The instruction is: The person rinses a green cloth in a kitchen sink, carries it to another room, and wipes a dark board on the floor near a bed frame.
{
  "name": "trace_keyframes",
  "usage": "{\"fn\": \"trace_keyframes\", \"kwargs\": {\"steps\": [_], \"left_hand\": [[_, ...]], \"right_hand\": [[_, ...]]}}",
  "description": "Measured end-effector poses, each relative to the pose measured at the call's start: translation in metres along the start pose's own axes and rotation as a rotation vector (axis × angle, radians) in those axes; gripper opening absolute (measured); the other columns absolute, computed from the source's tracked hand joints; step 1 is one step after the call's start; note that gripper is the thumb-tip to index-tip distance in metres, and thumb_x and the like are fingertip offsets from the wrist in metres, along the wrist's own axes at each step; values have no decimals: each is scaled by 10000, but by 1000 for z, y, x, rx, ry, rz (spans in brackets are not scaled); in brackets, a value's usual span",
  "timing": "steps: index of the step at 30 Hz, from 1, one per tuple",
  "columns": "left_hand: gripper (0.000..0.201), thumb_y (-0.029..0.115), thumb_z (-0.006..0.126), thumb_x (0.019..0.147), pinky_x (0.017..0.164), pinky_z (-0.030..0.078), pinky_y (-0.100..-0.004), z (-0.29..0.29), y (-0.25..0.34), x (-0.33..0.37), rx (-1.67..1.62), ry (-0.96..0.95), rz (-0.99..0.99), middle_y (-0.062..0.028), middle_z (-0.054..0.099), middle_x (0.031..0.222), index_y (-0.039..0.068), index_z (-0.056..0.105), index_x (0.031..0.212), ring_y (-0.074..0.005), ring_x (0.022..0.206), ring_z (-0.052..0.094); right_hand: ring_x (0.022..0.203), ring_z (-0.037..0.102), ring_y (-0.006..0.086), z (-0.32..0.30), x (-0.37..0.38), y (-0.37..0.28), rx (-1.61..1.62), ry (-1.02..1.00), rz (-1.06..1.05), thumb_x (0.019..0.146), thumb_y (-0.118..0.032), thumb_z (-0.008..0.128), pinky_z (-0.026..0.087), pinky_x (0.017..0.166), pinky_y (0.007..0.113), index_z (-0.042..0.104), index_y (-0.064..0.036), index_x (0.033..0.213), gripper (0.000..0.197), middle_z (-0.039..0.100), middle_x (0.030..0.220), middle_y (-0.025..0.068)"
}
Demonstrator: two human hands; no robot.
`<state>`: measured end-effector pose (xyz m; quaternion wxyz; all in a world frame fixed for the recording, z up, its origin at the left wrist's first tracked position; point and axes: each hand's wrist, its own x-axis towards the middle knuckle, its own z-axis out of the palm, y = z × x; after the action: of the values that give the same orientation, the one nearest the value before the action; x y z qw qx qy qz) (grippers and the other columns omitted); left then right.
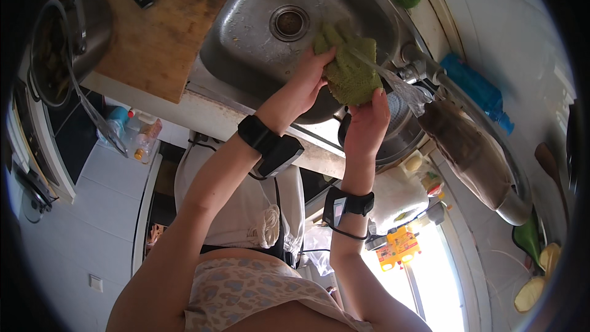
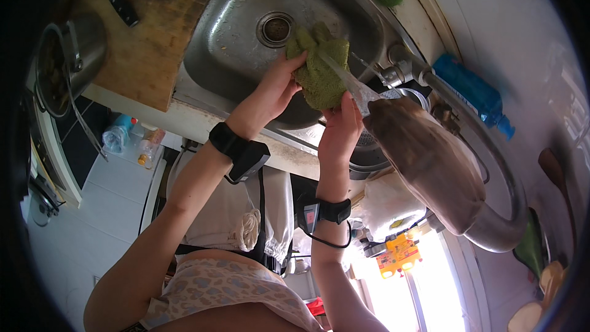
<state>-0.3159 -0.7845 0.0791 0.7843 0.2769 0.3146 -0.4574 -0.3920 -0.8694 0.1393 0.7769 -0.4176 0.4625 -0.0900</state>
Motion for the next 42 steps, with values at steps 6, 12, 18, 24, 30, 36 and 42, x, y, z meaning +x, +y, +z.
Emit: {"fn": "trace_keyframes", "kwargs": {"steps": [6,12,18,24,30,36,42], "left_hand": [[391,194,430,896,838,417,-293,-6,-1,1,196,-7,181,-35,459,1162,95,319,1258,-125,1025,482],[299,70,421,864,800,395,-240,-4,12,-15,531,-49,371,-70,508,1043,10,414,1157,-102,931,494],[325,84,478,833,856,356,-245,5,28,-33,451,-94,294,-54,495,1067,26,420,1147,-115,990,464],[391,51,486,804,894,332,-276,30,50,-47,599,-109,389,-65,475,1125,28,393,1184,-149,1052,443],[417,46,488,803,914,311,-281,42,37,-39,755,-42,467,-69,443,1160,27,372,1203,-157,1058,428],[347,23,509,809,874,335,-264,8,40,-14,1242,22,497,-64,511,1141,-5,460,1151,-145,1016,476],[285,35,490,802,793,388,-251,25,41,-14,1643,-149,505,-70,559,1015,-22,499,1080,-130,925,512]], "right_hand": [[902,531,135,-33,15,10,-523,183,-117,871,-222,484,431,778,270,548,10,1033,290,566,1015,77],[884,523,104,-39,31,11,-1109,-87,-399,869,-214,492,408,773,232,509,2,1116,329,574,1025,83],[837,550,170,-29,52,31,-953,-162,-346,806,-229,578,412,787,278,520,-43,1091,346,600,919,65],[990,465,181,-9,34,21,-676,-274,-310,858,-377,492,376,850,288,396,18,1191,525,503,1074,97],[837,563,333,-4,25,17,-938,-217,-443,737,-259,614,440,768,345,462,11,1112,486,584,938,194],[627,591,219,-8,11,-8,-545,104,-347,711,-152,632,456,608,284,635,-35,791,142,611,695,127],[671,593,165,0,17,-15,-151,-173,-402,727,-95,608,456,638,268,623,7,838,152,627,750,111]]}}
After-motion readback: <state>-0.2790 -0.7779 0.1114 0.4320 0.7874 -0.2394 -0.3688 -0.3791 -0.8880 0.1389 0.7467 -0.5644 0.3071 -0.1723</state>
